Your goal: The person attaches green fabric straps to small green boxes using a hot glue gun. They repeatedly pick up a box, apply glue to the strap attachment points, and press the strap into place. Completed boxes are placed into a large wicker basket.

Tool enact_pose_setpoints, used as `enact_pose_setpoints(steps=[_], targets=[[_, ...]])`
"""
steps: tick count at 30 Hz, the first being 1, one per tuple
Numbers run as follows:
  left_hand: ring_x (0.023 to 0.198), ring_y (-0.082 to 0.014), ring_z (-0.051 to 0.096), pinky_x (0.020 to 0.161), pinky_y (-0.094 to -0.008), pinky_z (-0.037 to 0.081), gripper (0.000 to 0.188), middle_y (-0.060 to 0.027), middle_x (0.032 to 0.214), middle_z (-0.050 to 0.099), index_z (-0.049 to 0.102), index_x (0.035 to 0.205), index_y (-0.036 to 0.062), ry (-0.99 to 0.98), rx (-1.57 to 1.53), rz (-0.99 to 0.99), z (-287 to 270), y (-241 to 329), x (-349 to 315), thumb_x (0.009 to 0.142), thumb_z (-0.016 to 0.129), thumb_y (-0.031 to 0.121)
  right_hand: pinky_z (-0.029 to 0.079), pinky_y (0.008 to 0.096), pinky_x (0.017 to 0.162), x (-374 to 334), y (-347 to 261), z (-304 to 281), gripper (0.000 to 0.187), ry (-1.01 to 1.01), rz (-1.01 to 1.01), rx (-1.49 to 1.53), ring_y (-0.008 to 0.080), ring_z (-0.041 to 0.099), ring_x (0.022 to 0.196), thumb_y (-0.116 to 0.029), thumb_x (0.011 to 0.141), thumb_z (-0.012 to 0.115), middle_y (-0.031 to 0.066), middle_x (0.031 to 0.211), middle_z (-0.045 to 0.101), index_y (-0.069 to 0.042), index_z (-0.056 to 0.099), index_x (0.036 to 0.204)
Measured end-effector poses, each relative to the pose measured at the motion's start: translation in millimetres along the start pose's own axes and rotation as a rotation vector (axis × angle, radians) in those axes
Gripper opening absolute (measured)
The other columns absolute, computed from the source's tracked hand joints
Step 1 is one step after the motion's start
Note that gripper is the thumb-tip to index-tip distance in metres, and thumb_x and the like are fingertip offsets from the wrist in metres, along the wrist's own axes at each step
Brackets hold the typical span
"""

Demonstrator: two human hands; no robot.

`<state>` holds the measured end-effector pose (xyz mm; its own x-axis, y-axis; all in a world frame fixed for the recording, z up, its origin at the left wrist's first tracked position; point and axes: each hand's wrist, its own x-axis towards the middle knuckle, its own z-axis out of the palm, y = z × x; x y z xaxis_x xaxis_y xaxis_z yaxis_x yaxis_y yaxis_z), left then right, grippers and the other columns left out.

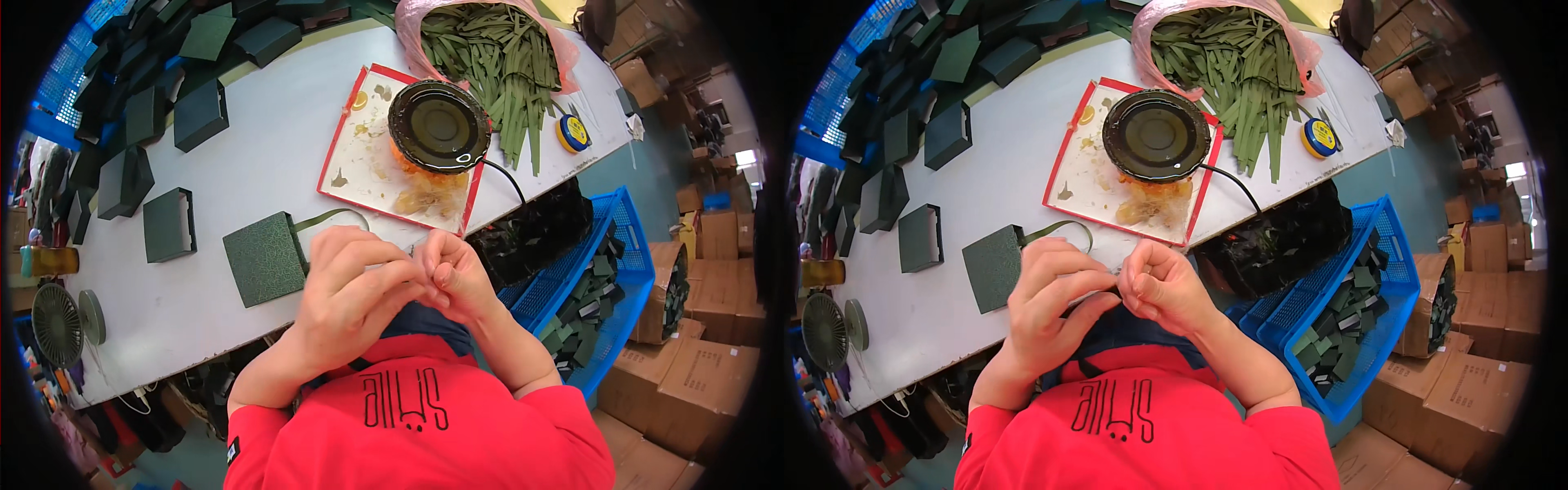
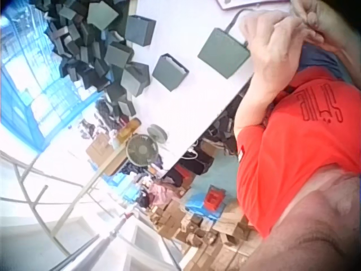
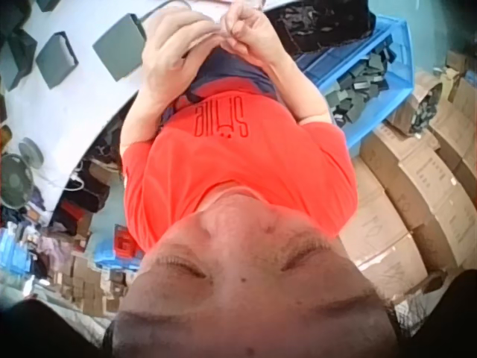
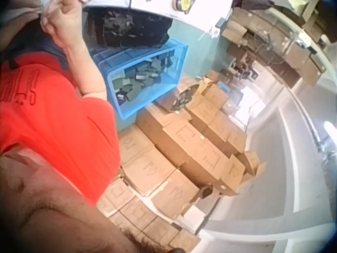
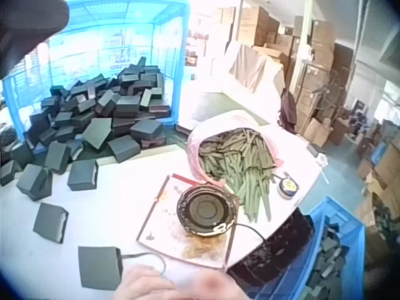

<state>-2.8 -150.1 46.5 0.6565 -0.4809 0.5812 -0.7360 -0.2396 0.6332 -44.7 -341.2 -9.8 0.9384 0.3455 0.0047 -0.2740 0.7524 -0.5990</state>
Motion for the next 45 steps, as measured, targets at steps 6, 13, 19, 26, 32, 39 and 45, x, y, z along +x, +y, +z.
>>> enact_pose_setpoints(steps=[6, 13, 19, 26, 32, 39, 45], targets=[[0.082, -0.0231, 0.06, 0.077, -0.0359, 0.047, 0.027, -0.0035, 0.091, 0.067, 0.071, 0.091, 0.0066, 0.012, -0.195, 0.005, 16, -3, 1, 0.067, 0.083, 0.001, 0.036, 0.0194, 0.047, -9, 1, 0, 0.029, 0.055, 0.066, -0.002, 0.0069, 0.046, 0.053, -0.026, 0.092, 0.074, 0.0031, 0.081, 0.06, -0.007, 0.052, 0.092], [0.081, -0.0216, 0.061, 0.081, -0.0392, 0.047, 0.024, -0.001, 0.09, 0.067, 0.071, 0.088, 0.0087, 0.005, -0.214, -0.007, 14, -2, -1, 0.068, 0.082, 0.001, 0.036, 0.0193, 0.047, -10, 1, -1, 0.029, 0.037, 0.11, -0.042, 0.0068, 0.047, 0.054, -0.026, 0.091, 0.074, 0.0037, 0.081, 0.061, -0.007, 0.052, 0.092], [0.079, -0.0207, 0.06, 0.089, -0.0416, 0.046, 0.021, -0.0007, 0.089, 0.065, 0.069, 0.087, 0.0093, -0.063, -0.193, 0.014, 12, -1, -1, 0.071, 0.08, 0.001, 0.036, 0.0198, 0.047, -13, 1, 0, 0.029, 0.037, 0.131, -0.048, 0.0067, 0.047, 0.054, -0.027, 0.092, 0.074, 0.0042, 0.08, 0.061, -0.007, 0.052, 0.092], [0.08, -0.0197, 0.058, 0.089, -0.0426, 0.042, 0.021, -0.0007, 0.092, 0.063, 0.064, 0.094, 0.0078, -0.072, -0.171, 0.064, 18, 0, -6, 0.077, 0.075, 0.002, 0.032, 0.0211, 0.046, -10, 9, -3, 0.028, -0.007, 0.118, 0.146, 0.0053, 0.039, 0.048, -0.031, 0.095, 0.069, 0.0011, 0.073, 0.055, -0.01, 0.051, 0.09], [0.081, -0.0209, 0.059, 0.083, -0.0389, 0.042, 0.024, -0.002, 0.093, 0.064, 0.064, 0.096, 0.0075, -0.016, -0.255, 0.008, 22, -3, -8, 0.077, 0.076, 0.002, 0.031, 0.0215, 0.045, -8, 7, -6, 0.026, -0.027, 0.086, 0.11, 0.0053, 0.039, 0.047, -0.03, 0.096, 0.068, 0.0006, 0.072, 0.053, -0.011, 0.051, 0.091], [0.078, -0.0211, 0.059, 0.074, -0.0327, 0.044, 0.025, -0.0036, 0.091, 0.065, 0.067, 0.096, 0.0058, 0.017, -0.293, -0.009, 26, -3, -7, 0.074, 0.079, 0.002, 0.032, 0.0201, 0.045, -12, 6, -2, 0.024, 0.017, 0.121, 0.047, 0.0071, 0.044, 0.051, -0.026, 0.095, 0.07, 0.0027, 0.078, 0.058, -0.01, 0.052, 0.093], [0.078, -0.0202, 0.06, 0.074, -0.033, 0.044, 0.024, -0.0029, 0.09, 0.065, 0.067, 0.095, 0.0057, -0.013, -0.304, 0.004, 23, -5, -6, 0.074, 0.078, 0.001, 0.033, 0.0201, 0.045, -13, 6, -2, 0.027, 0.038, 0.141, 0.011, 0.0071, 0.045, 0.053, -0.026, 0.093, 0.072, 0.0034, 0.08, 0.059, -0.009, 0.052, 0.093]])
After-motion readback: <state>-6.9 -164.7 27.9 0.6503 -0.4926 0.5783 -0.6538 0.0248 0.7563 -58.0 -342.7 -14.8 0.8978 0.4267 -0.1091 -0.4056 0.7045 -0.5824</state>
